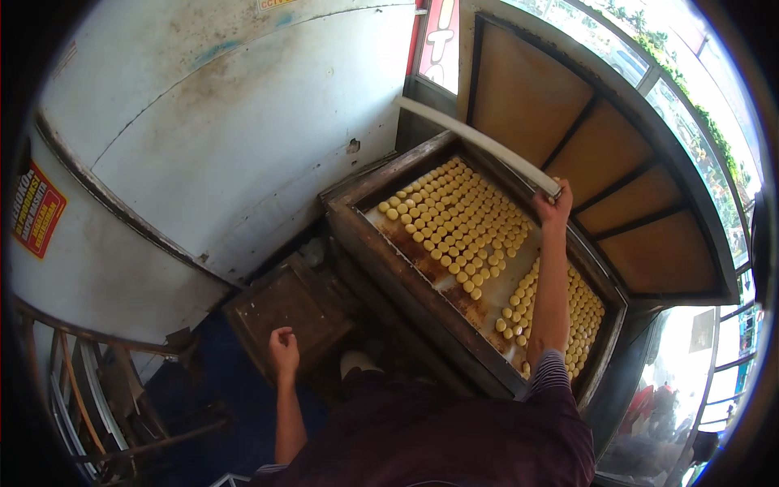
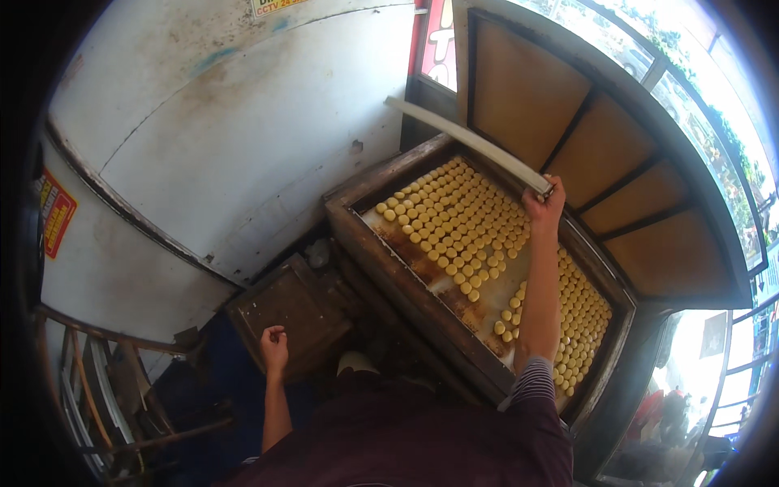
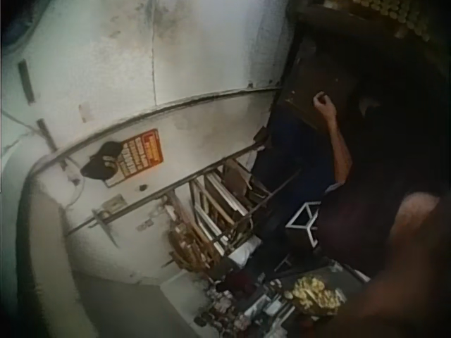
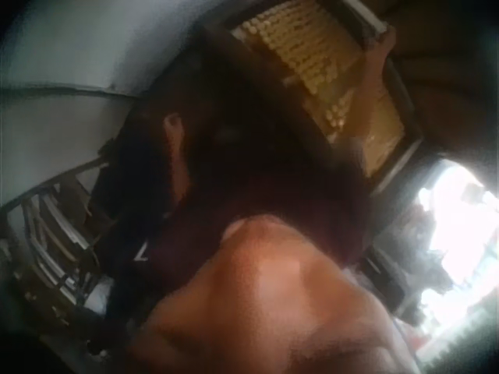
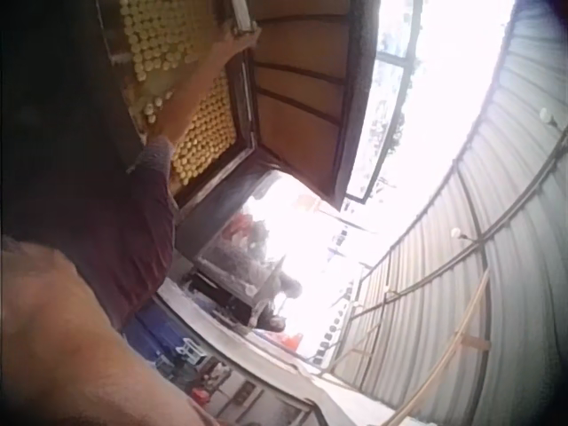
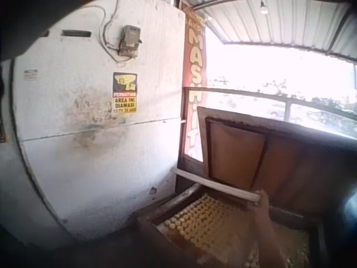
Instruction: The person shapes portions of dough by hand, places them onto a metal tray, wipes the interior of a large oven with a cloth, and then loads the filled tray into the oven.
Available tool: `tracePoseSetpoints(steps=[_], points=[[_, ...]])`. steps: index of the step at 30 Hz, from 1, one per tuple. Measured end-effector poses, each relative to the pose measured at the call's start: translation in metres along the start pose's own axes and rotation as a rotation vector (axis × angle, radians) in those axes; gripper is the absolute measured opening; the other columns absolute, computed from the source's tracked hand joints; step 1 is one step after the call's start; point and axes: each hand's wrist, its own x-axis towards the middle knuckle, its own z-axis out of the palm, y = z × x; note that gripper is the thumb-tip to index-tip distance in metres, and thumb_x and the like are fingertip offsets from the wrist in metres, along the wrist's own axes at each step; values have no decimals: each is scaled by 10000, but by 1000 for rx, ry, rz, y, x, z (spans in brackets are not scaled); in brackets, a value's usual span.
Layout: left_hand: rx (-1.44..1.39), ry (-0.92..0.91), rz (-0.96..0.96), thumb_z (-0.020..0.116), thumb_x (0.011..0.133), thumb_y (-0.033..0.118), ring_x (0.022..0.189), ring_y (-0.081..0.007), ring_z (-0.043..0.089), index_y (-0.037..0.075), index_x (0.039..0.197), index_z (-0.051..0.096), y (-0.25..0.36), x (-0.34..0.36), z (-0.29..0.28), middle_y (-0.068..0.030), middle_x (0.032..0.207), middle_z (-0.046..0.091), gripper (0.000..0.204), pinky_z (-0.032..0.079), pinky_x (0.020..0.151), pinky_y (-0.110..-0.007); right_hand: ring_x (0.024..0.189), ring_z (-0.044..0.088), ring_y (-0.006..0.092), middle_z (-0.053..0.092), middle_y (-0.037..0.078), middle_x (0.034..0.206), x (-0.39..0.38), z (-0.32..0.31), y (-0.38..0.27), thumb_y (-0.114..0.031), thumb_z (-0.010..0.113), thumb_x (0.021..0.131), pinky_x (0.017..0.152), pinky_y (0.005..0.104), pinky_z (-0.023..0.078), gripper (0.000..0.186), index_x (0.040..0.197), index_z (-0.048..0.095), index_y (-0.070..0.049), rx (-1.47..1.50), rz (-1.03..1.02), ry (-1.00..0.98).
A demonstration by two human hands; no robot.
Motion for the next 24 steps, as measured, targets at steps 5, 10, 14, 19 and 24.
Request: tracePoseSetpoints(steps=[5,10,14,19,24], points=[[-127,-132,194,612,878,-5,863,-134,614,-4,1057,611,76,-17,46,-75,957,650,179,495,788,-270,594,527,117,555,43,712,-58,132,-15,-21,583,783,511,233,481,36,799,557,-41,210,353,-255],[-231,-390,444,626,867,39,820,-157,639,-15,1062,615,187,-28,138,-87,935,652,202,507,746,-276,630,535,141,564,120,873,-113,228,-77,-3,582,787,506,234,496,264,1037,505,39,245,372,-323],[-157,-238,644,708,813,86,1002,-234,588,9,1260,481,283,-33,159,-122,1092,580,507,469,863,-345,609,566,160,566,163,944,-138,259,-57,-45,591,843,477,225,520,254,1049,492,65,96,464,-276],[45,322,1153,841,724,226,1326,-325,368,79,1456,291,402,-25,148,-174,1393,408,927,241,1128,-446,660,658,189,565,241,992,-209,281,-41,-84,567,898,476,199,586,244,1067,496,78,-101,473,-270],[97,-45,1181,623,911,384,887,-351,646,74,1038,658,382,25,126,-156,927,671,337,505,780,-407,711,675,223,531,333,1165,-242,284,-32,-218,566,939,495,209,597,390,1137,472,104,-142,524,-264]])
